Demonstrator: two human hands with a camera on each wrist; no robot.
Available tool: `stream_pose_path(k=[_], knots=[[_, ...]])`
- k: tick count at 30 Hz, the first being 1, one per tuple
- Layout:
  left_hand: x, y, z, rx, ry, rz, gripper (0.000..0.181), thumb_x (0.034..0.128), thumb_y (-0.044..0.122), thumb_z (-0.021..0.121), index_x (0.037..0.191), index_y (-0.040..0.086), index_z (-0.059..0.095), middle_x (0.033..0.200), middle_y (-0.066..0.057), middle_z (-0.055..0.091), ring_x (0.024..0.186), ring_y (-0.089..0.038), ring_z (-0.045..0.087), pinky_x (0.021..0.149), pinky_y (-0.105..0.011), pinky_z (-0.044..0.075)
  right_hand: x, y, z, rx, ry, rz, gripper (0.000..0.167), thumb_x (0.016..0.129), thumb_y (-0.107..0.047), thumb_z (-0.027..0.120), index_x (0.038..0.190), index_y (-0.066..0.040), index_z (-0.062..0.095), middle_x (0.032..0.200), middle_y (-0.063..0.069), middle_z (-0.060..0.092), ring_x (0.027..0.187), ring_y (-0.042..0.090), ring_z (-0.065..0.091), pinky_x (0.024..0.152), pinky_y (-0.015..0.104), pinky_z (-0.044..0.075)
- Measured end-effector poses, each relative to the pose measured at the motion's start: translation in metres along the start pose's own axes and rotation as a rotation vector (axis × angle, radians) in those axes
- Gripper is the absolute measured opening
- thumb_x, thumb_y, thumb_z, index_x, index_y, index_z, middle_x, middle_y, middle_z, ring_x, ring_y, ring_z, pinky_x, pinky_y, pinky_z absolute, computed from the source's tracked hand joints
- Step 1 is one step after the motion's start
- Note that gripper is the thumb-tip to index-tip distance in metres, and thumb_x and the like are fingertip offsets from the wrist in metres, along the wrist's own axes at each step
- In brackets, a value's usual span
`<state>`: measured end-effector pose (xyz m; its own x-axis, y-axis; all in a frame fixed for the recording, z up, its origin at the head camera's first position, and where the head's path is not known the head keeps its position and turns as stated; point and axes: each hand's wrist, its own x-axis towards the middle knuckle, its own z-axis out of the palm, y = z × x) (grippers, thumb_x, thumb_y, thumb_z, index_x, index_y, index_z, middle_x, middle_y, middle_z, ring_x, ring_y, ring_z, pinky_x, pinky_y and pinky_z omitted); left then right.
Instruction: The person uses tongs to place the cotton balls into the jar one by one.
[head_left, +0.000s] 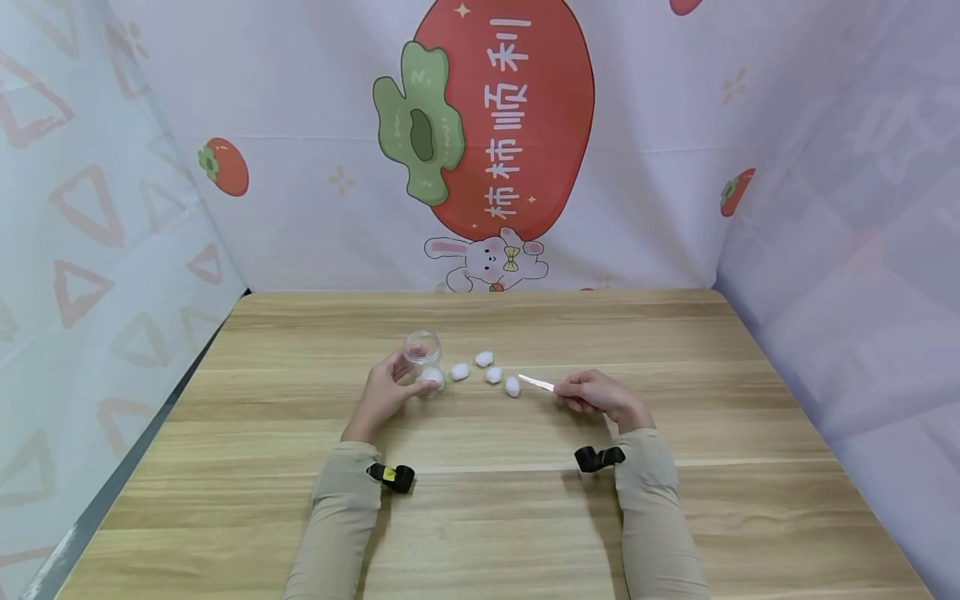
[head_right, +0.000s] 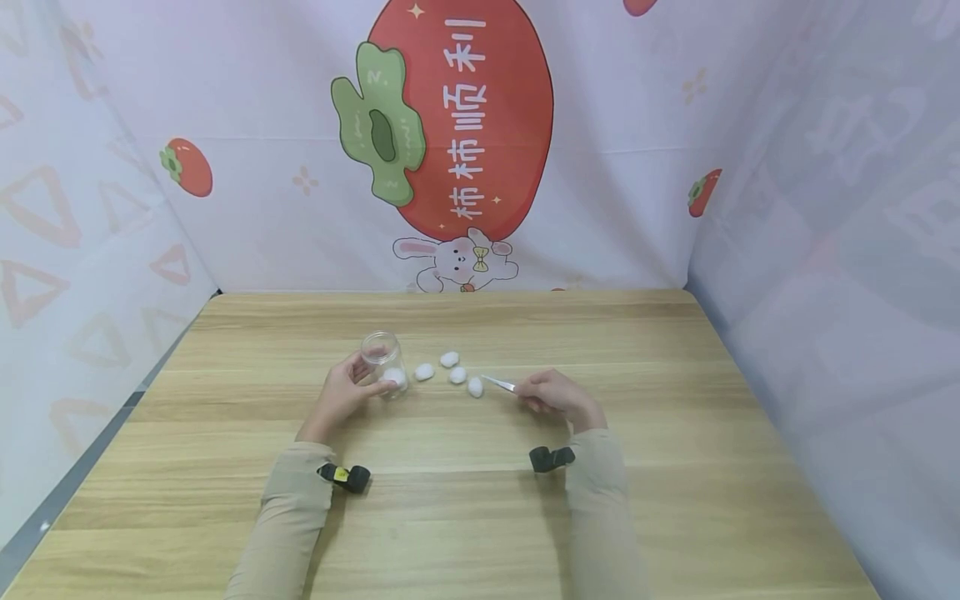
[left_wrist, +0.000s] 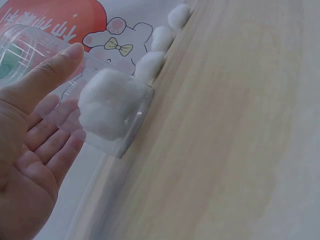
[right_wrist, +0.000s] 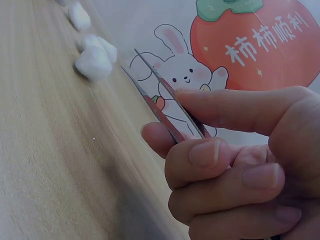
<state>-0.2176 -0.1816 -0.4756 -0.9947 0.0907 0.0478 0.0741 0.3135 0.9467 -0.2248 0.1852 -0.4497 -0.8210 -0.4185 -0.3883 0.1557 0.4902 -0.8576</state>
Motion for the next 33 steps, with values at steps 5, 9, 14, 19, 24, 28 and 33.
stream_pose_path(k=[5,9,14,19,24,28,33], knots=[[-0.0009,0.0,0.0001,0.006,-0.005,0.001,0.073,0.074,0.016,0.083,0.136,0.0,0.049,0.142,-0.023,0.052,0.135,-0.034,0.049,0.117,-0.039,0.042,0.0008,0.0011,0.0,-0.006,-0.008,0.017,0.029,0.098,-0.022,0.053,0.093,0.006,0.063,0.054,-0.011,0.046,0.046,0.002,0.034,0.042,0.014,0.028],[-0.0013,0.0,0.0002,0.008,0.0,0.013,0.072,0.0735,0.016,0.083,0.135,0.0,0.05,0.141,-0.023,0.053,0.135,-0.034,0.05,0.116,-0.04,0.042,0.0006,0.0011,0.0002,-0.024,-0.012,0.011,0.031,0.097,-0.022,0.054,0.094,0.008,0.063,0.055,-0.01,0.046,0.047,0.002,0.034,0.042,0.014,0.028],[-0.0011,0.0008,0.0007,0.0,0.006,0.015,0.07,0.073,0.015,0.083,0.133,0.0,0.051,0.14,-0.021,0.054,0.134,-0.033,0.05,0.116,-0.038,0.042,0.0008,0.0006,0.0013,-0.046,-0.008,0.018,0.03,0.097,-0.023,0.056,0.093,0.006,0.064,0.056,-0.009,0.046,0.047,0.002,0.035,0.042,0.015,0.029],[-0.0014,0.0006,0.0006,0.003,0.006,0.013,0.07,0.0732,0.016,0.083,0.133,0.0,0.051,0.14,-0.022,0.054,0.134,-0.034,0.05,0.116,-0.039,0.043,0.0012,-0.0006,0.0024,-0.066,0.002,0.035,0.029,0.096,-0.023,0.056,0.091,0.004,0.065,0.056,-0.008,0.046,0.048,0.004,0.035,0.043,0.015,0.028],[-0.0014,-0.0002,0.0005,0.009,0.007,0.015,0.071,0.0734,0.016,0.083,0.134,0.0,0.05,0.141,-0.022,0.053,0.134,-0.034,0.05,0.115,-0.039,0.043,0.0019,-0.0005,0.003,-0.08,0.006,0.034,0.03,0.096,-0.023,0.056,0.092,0.006,0.065,0.057,-0.007,0.047,0.048,0.004,0.035,0.043,0.015,0.028],[-0.0004,-0.0001,0.0006,0.004,0.009,0.01,0.072,0.0732,0.015,0.084,0.135,0.0,0.05,0.141,-0.022,0.054,0.134,-0.033,0.051,0.116,-0.038,0.043,0.0027,-0.001,0.0044,-0.083,0.01,0.04,0.03,0.096,-0.023,0.057,0.092,0.006,0.065,0.057,-0.007,0.046,0.048,0.005,0.035,0.043,0.015,0.029],[-0.0003,0.0002,0.0005,0.007,0.006,0.003,0.072,0.0736,0.015,0.083,0.135,0.0,0.049,0.14,-0.022,0.054,0.134,-0.033,0.051,0.115,-0.037,0.043,0.0042,-0.0017,0.0062,-0.087,0.014,0.049,0.031,0.096,-0.025,0.057,0.09,0.004,0.064,0.056,-0.008,0.046,0.047,0.005,0.035,0.042,0.016,0.028]])
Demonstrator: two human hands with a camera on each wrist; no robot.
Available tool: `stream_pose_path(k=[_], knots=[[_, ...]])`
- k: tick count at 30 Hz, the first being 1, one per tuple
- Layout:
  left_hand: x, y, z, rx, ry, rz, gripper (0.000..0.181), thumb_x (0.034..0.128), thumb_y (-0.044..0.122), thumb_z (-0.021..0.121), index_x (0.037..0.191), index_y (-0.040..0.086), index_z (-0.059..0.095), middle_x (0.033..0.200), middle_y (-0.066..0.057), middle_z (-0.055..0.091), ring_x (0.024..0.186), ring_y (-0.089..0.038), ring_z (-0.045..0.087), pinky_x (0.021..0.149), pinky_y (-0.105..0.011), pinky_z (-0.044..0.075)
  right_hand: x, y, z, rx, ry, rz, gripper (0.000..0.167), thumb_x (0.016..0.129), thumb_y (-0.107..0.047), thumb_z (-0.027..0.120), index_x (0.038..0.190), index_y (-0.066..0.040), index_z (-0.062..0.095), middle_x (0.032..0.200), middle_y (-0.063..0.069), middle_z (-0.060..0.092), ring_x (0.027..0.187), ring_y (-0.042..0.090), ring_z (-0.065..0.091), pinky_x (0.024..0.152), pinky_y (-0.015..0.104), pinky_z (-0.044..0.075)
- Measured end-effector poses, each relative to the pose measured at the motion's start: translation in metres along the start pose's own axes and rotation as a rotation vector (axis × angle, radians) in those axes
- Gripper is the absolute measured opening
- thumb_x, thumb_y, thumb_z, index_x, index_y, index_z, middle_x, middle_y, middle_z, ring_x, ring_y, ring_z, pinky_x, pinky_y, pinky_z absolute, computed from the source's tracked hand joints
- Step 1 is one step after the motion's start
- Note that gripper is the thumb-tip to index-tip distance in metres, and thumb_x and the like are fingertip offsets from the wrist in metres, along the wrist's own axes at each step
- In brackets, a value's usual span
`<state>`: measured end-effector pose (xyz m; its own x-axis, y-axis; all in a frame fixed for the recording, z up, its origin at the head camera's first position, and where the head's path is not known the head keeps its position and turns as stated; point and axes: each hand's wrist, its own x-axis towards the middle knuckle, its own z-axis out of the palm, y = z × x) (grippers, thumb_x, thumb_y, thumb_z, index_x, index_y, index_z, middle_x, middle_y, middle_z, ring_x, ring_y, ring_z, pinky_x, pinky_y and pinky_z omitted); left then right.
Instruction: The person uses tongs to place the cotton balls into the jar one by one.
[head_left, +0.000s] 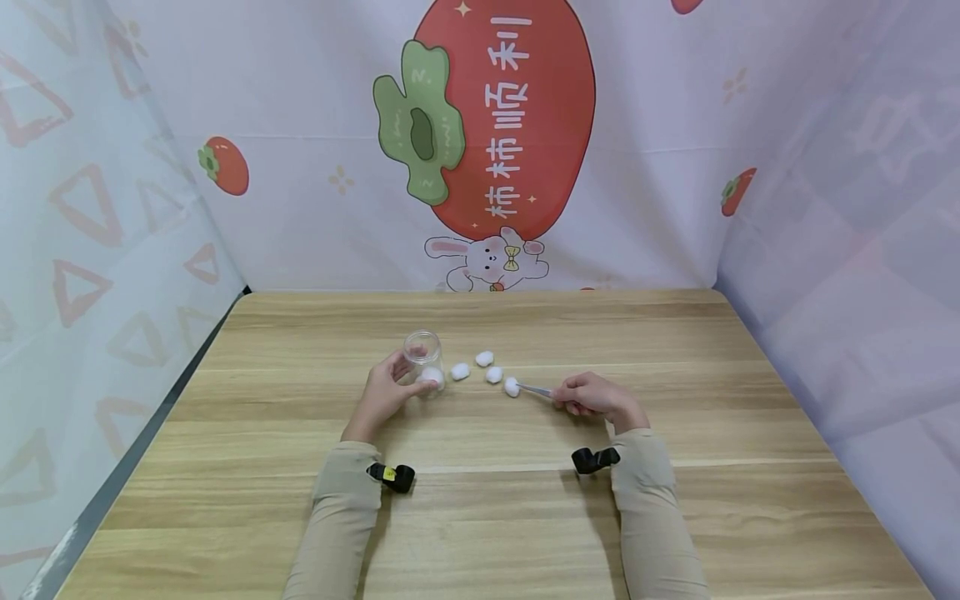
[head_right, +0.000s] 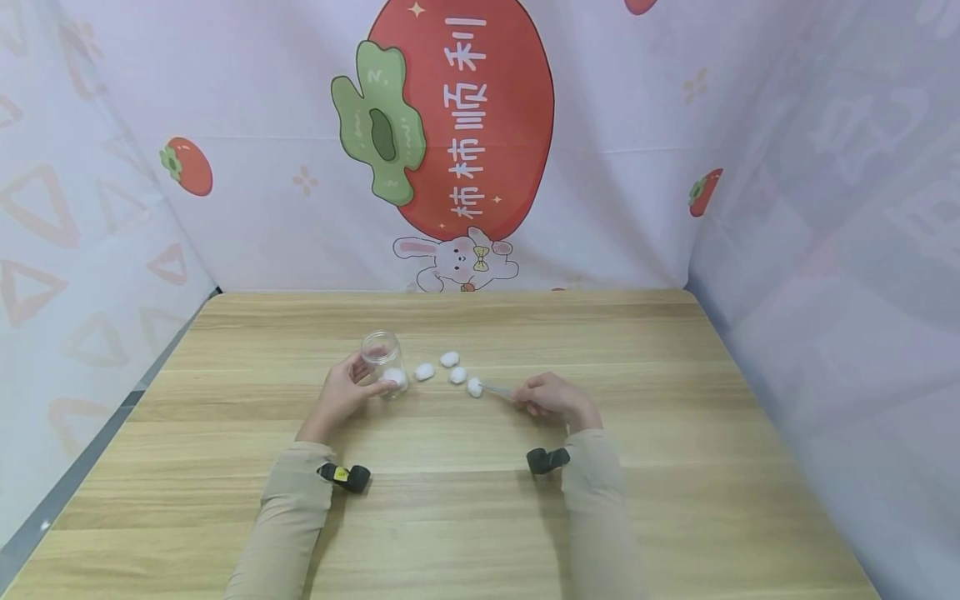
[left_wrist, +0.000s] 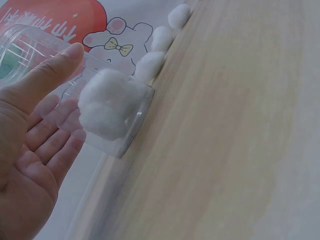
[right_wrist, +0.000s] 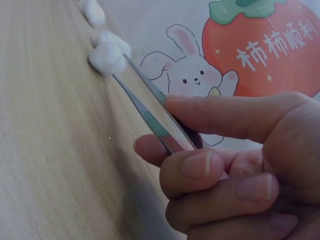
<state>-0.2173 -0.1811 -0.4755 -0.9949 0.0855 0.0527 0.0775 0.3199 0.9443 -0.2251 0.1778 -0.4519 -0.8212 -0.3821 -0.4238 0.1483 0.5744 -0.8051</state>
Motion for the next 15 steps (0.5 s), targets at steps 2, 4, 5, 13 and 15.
stream_pose_path(k=[2,4,5,13,15], knots=[[-0.0003,-0.0004,0.0,0.001,-0.001,0.0,0.071,0.0738,0.015,0.083,0.135,0.0,0.05,0.14,-0.022,0.054,0.134,-0.033,0.051,0.115,-0.037,0.043,0.0008,-0.0002,0.0011,0.002,-0.002,0.0,0.029,0.096,-0.024,0.057,0.088,0.003,0.064,0.055,-0.007,0.046,0.046,0.005,0.035,0.042,0.016,0.028],[-0.0007,-0.001,-0.0001,0.007,-0.001,0.003,0.071,0.0738,0.015,0.083,0.135,0.0,0.05,0.14,-0.022,0.054,0.134,-0.033,0.051,0.115,-0.037,0.043,0.0017,-0.0004,0.002,0.004,-0.007,0.003,0.027,0.096,-0.022,0.057,0.086,0.002,0.063,0.055,-0.007,0.046,0.046,0.004,0.034,0.041,0.015,0.028],[-0.0008,-0.0009,0.0,0.009,-0.001,0.002,0.072,0.0738,0.016,0.083,0.135,0.0,0.05,0.14,-0.022,0.054,0.134,-0.033,0.051,0.115,-0.037,0.043,0.002,-0.0005,0.0026,0.005,-0.008,0.004,0.026,0.096,-0.022,0.057,0.085,0.001,0.063,0.055,-0.007,0.046,0.045,0.004,0.034,0.041,0.015,0.028],[-0.0013,0.0,0.0003,0.015,0.0,-0.012,0.072,0.0738,0.018,0.083,0.135,0.001,0.05,0.141,-0.023,0.053,0.134,-0.035,0.051,0.115,-0.04,0.044,0.0046,0.0002,0.0052,0.0,-0.021,0.0,0.026,0.096,-0.021,0.057,0.086,0.002,0.062,0.055,-0.007,0.046,0.045,0.004,0.034,0.041,0.015,0.028],[-0.0012,-0.0006,0.0002,0.017,-0.001,-0.011,0.071,0.0739,0.018,0.083,0.135,0.001,0.05,0.141,-0.023,0.053,0.133,-0.035,0.051,0.115,-0.04,0.044,0.0047,0.0,0.0059,-0.001,-0.02,-0.002,0.027,0.096,-0.021,0.057,0.086,0.003,0.062,0.055,-0.007,0.045,0.045,0.004,0.034,0.041,0.015,0.028]])
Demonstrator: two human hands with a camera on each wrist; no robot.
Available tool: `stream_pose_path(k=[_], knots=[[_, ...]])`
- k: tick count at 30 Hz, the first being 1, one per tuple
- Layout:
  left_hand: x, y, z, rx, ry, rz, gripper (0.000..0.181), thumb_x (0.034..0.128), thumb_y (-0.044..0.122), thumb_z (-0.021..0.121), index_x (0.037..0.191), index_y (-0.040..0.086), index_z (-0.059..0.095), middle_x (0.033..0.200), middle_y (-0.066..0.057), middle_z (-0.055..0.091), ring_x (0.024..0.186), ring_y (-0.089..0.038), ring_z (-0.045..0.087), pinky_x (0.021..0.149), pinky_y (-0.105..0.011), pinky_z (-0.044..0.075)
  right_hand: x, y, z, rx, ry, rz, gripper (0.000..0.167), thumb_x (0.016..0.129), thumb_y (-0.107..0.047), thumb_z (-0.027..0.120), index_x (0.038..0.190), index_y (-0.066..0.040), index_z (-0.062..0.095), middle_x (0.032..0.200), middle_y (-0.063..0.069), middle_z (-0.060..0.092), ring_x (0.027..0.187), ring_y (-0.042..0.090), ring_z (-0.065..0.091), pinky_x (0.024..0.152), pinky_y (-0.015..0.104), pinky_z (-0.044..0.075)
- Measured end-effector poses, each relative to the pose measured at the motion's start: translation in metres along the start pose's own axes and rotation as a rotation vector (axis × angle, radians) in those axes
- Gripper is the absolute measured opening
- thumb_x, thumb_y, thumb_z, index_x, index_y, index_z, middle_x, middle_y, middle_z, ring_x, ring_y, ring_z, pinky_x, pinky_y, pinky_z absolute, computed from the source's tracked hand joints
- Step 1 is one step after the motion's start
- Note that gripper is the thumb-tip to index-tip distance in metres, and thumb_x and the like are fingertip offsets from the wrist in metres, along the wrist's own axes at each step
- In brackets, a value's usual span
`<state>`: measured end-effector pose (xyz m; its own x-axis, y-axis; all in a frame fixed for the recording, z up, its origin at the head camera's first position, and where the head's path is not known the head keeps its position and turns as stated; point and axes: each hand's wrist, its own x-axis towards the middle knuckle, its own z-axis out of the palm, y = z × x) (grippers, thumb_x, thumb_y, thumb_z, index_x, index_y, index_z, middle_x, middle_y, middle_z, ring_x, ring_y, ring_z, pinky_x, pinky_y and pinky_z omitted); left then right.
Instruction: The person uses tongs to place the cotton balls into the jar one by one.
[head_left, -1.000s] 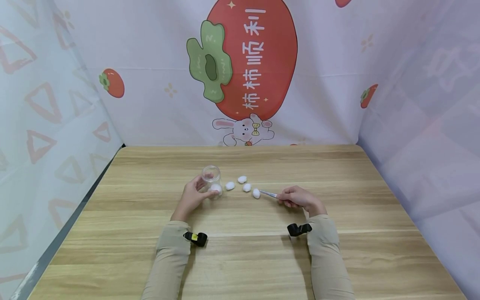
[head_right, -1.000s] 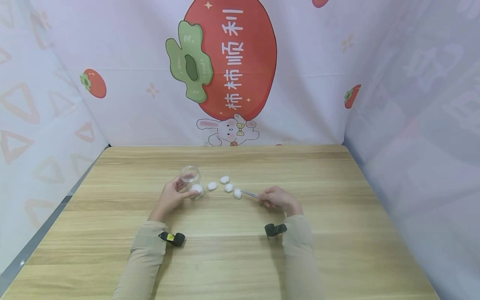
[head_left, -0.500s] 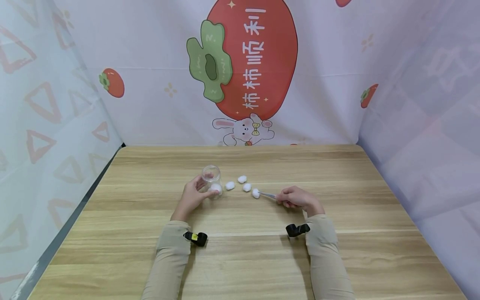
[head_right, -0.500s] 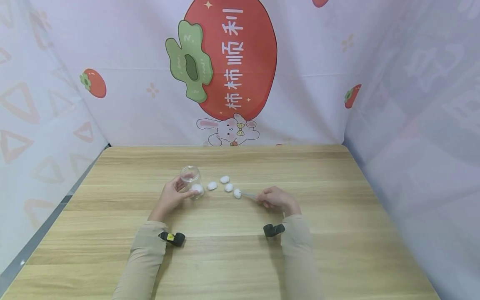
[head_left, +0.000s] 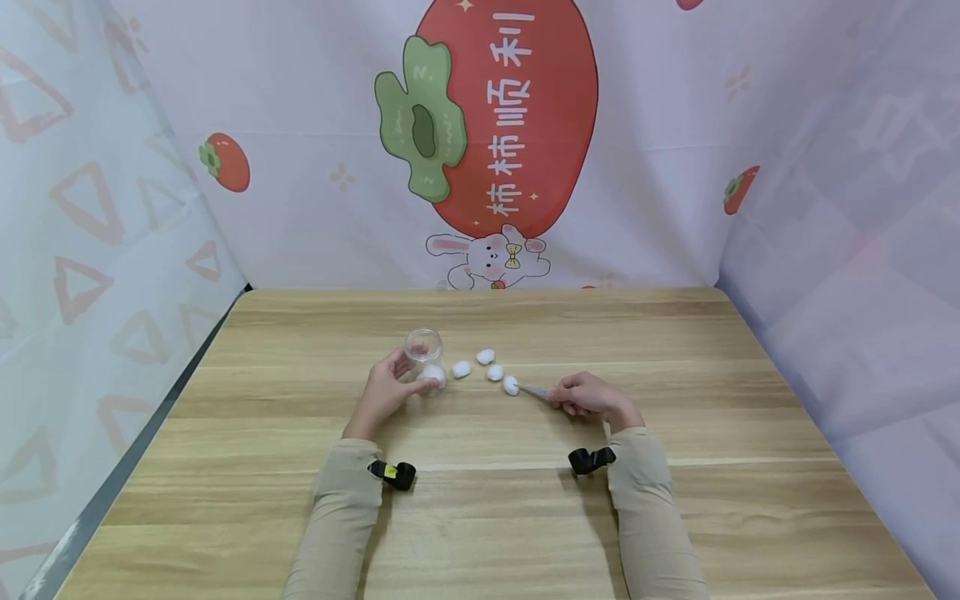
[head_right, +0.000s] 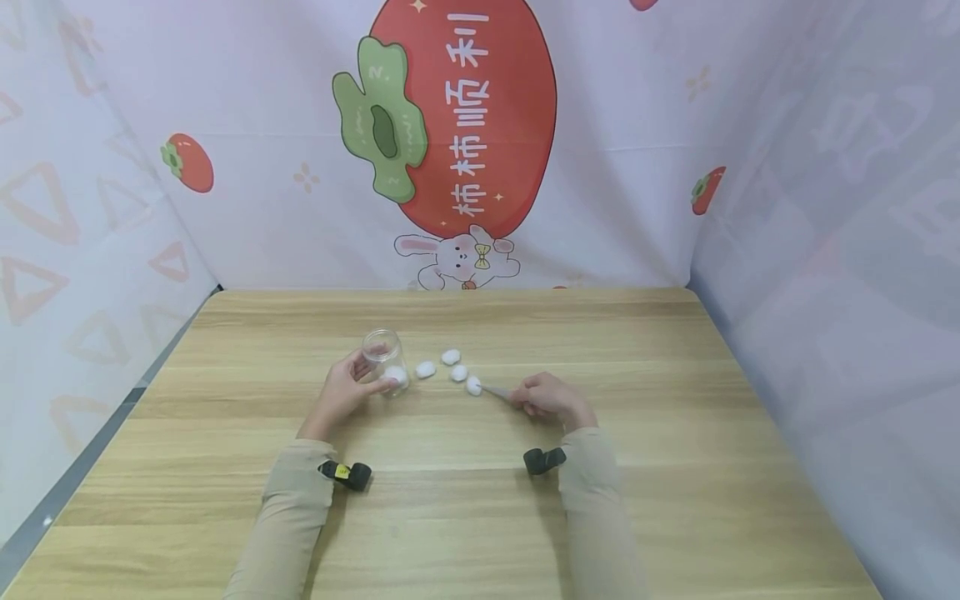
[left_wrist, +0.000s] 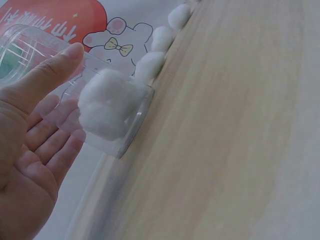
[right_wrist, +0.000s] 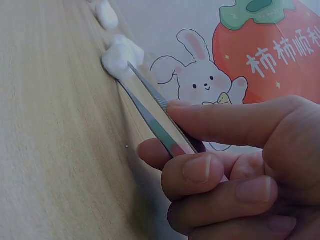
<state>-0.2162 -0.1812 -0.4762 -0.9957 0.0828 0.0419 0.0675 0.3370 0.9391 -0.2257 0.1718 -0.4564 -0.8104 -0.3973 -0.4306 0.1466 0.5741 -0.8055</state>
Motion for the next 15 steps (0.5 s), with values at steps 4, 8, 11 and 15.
stream_pose_path(k=[4,8,11,15], knots=[[0.0003,-0.0004,-0.0001,-0.01,0.0,0.004,0.072,0.0736,0.018,0.084,0.135,0.0,0.05,0.141,-0.023,0.053,0.134,-0.035,0.051,0.115,-0.041,0.044,0.0004,-0.0002,0.001,-0.005,0.003,-0.003,0.027,0.096,-0.021,0.057,0.087,0.004,0.061,0.055,-0.007,0.045,0.045,0.003,0.033,0.04,0.014,0.027],[0.0013,-0.0011,0.0001,-0.019,0.0,0.004,0.072,0.0734,0.018,0.084,0.134,0.001,0.05,0.141,-0.023,0.053,0.134,-0.034,0.05,0.116,-0.04,0.043,0.0013,0.0001,0.0015,-0.006,0.008,0.002,0.026,0.097,-0.02,0.056,0.085,0.003,0.06,0.055,-0.007,0.045,0.045,0.003,0.033,0.04,0.014,0.027],[0.0022,-0.0026,0.0001,-0.019,-0.001,0.004,0.072,0.0735,0.018,0.084,0.134,0.001,0.05,0.142,-0.022,0.052,0.134,-0.034,0.05,0.116,-0.04,0.043,0.0022,0.0004,0.0017,-0.005,0.007,0.002,0.024,0.097,-0.018,0.055,0.085,0.002,0.06,0.056,-0.006,0.045,0.046,0.004,0.034,0.04,0.014,0.027],[0.0026,-0.0038,0.0003,-0.024,-0.006,0.006,0.071,0.0744,0.016,0.083,0.135,0.001,0.05,0.142,-0.022,0.052,0.135,-0.033,0.049,0.117,-0.039,0.042,0.0034,0.0012,0.0017,-0.007,0.004,0.0,0.024,0.098,-0.017,0.054,0.084,0.002,0.06,0.055,-0.006,0.045,0.045,0.005,0.034,0.041,0.015,0.027]])
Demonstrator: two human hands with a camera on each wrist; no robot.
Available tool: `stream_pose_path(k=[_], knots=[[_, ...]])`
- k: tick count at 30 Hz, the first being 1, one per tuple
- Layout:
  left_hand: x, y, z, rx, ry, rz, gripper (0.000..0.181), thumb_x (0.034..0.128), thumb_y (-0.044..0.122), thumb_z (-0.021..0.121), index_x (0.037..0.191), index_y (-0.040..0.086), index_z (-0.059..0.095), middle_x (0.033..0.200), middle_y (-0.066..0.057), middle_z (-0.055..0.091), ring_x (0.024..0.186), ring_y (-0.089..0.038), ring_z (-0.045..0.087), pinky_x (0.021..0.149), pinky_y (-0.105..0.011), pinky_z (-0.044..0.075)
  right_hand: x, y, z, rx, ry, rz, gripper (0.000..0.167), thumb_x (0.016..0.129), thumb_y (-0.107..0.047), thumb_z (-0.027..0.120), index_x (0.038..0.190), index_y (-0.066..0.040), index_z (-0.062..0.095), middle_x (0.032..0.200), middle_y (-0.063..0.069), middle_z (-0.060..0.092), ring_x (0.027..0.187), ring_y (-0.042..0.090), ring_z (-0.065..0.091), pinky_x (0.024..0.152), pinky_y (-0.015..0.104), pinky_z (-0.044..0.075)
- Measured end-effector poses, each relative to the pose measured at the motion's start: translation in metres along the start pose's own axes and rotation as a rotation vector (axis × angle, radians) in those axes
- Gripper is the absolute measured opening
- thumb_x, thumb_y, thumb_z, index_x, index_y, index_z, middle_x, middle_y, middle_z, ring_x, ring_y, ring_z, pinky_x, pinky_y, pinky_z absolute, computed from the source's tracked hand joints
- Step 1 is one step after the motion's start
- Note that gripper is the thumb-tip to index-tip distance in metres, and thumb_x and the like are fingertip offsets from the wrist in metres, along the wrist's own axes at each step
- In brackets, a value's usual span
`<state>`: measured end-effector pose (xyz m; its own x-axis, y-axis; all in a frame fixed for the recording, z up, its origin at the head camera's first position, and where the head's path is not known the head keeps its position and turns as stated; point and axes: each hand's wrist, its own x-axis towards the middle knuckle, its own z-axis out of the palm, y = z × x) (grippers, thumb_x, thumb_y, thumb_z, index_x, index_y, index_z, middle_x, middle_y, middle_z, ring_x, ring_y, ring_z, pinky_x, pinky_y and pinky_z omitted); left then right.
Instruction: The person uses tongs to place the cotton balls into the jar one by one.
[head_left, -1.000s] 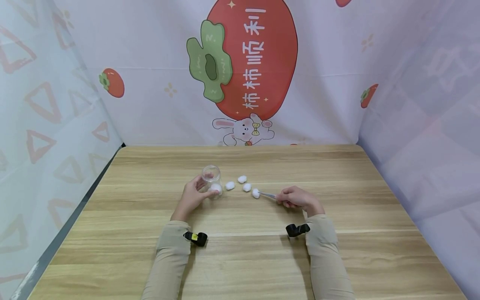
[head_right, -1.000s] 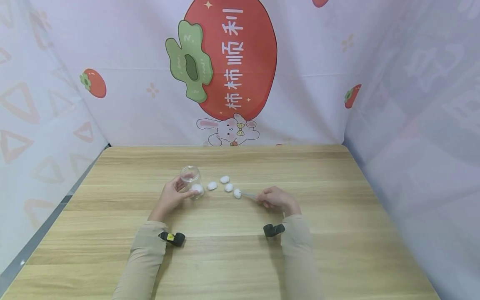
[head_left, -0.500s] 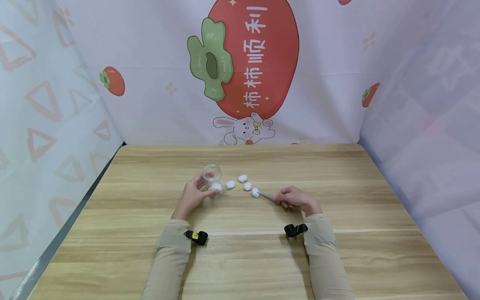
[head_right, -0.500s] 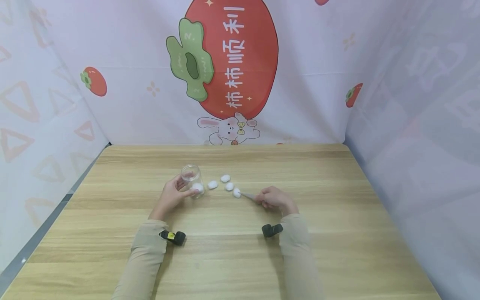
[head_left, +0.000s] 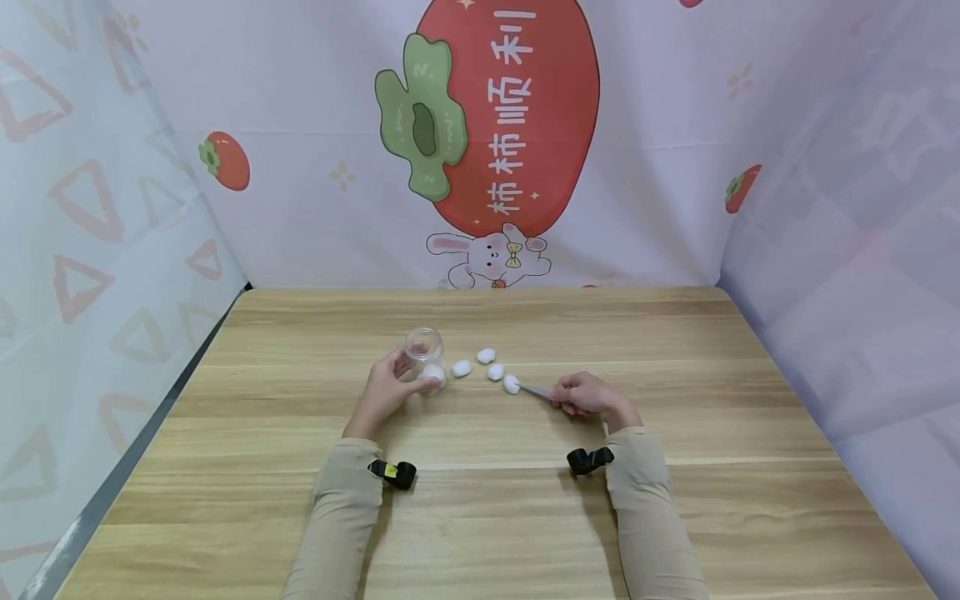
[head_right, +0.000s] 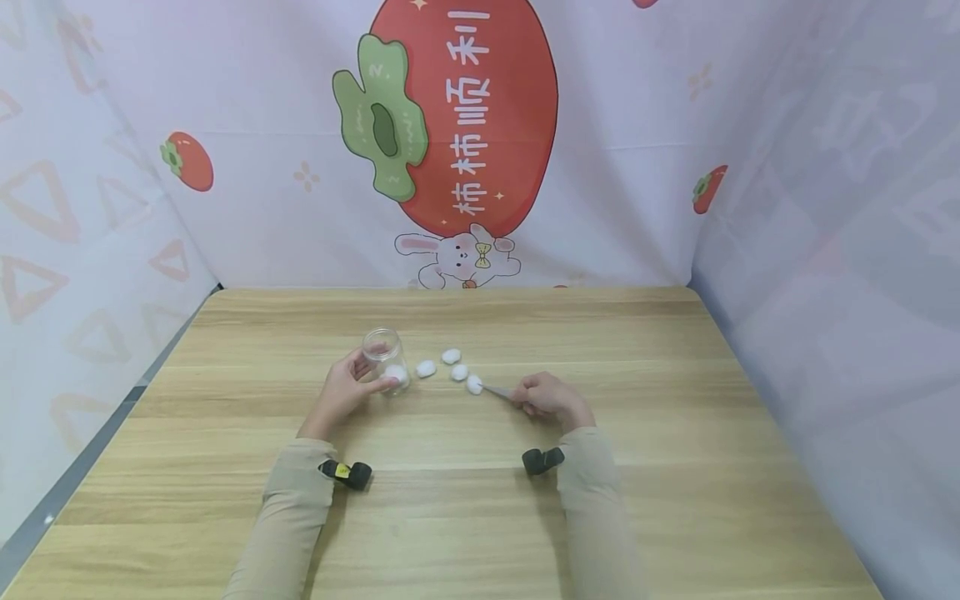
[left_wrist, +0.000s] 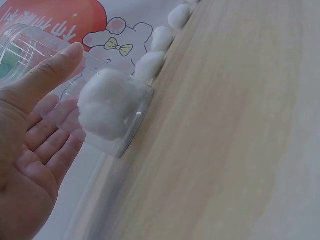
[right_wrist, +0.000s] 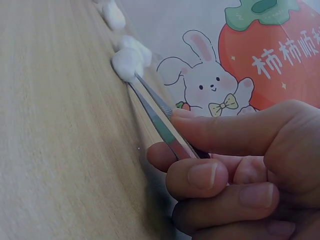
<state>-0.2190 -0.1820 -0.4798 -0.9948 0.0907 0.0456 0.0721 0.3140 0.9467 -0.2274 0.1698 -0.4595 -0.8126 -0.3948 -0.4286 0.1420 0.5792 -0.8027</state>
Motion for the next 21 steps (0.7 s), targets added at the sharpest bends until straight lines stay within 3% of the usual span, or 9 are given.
stream_pose_path(k=[21], knots=[[-0.0011,0.003,0.0003,-0.003,0.001,-0.006,0.069,0.0747,0.015,0.082,0.135,0.001,0.05,0.143,-0.022,0.052,0.136,-0.035,0.048,0.118,-0.041,0.041,0.0009,0.0012,0.0014,0.036,0.002,-0.02,0.024,0.098,-0.014,0.051,0.082,0.002,0.058,0.054,-0.007,0.044,0.045,0.004,0.033,0.04,0.015,0.026]])
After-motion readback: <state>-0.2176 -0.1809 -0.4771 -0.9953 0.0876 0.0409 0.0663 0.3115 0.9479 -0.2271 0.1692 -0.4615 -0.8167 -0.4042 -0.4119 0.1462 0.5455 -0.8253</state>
